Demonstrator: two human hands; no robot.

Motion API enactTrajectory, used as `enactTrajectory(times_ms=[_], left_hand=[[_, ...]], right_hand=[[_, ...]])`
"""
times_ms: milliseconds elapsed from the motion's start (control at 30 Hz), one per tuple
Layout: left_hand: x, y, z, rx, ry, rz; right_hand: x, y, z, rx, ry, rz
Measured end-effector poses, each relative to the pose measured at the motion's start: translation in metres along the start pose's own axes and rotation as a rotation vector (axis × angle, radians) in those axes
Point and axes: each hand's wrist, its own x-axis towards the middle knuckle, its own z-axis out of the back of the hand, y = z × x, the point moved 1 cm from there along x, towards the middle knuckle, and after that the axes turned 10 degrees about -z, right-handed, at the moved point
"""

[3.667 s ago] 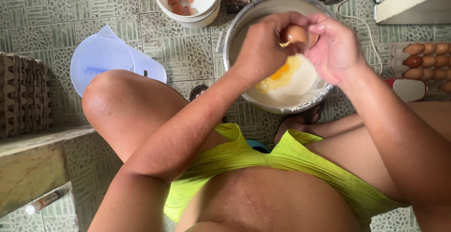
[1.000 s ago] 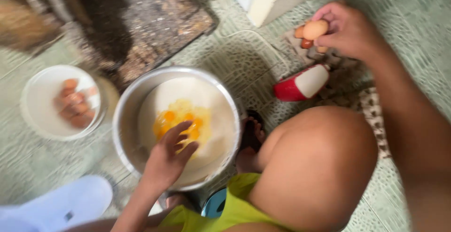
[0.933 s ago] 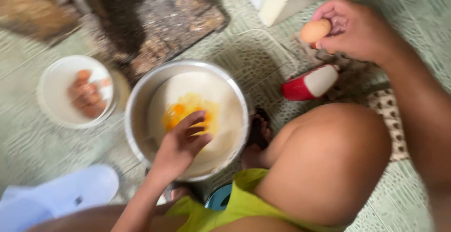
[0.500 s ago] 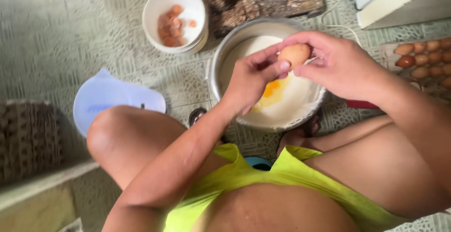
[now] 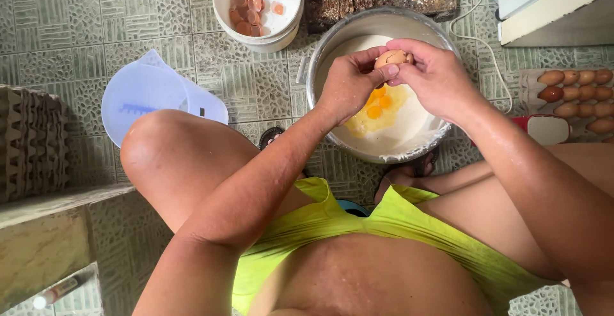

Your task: Crack multiple eggs into a large bowl of batter while sitting on the floor.

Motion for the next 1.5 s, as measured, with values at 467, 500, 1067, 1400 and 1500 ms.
enactTrajectory(times_ms=[467,500,1067,1400,1500], left_hand=[[0.014,-0.019,0.008,0.228,0.057,0.105],[0.013,-0.023,0.006,0.252,0.042,0.159],[0.012,-0.026,-0.002,0.844,0.242,-0.381],[0.007,-0.035,-0.004,0.722,0.233,-0.377],[0.007,-0.038,-0.007,0.711,0.215,-0.379]], right_hand=[[0.005,0.016,0.013,-0.333,-0.037,-0.147],[0.005,0.018,0.013,-0.488,-0.046,-0.216],[0.011,-0.037,0.028,-0.658,-0.124,0.236],[0.006,-0.018,0.018,-0.582,-0.160,0.128],[0.002,0.006,0.009,-0.486,-0.163,-0.162]])
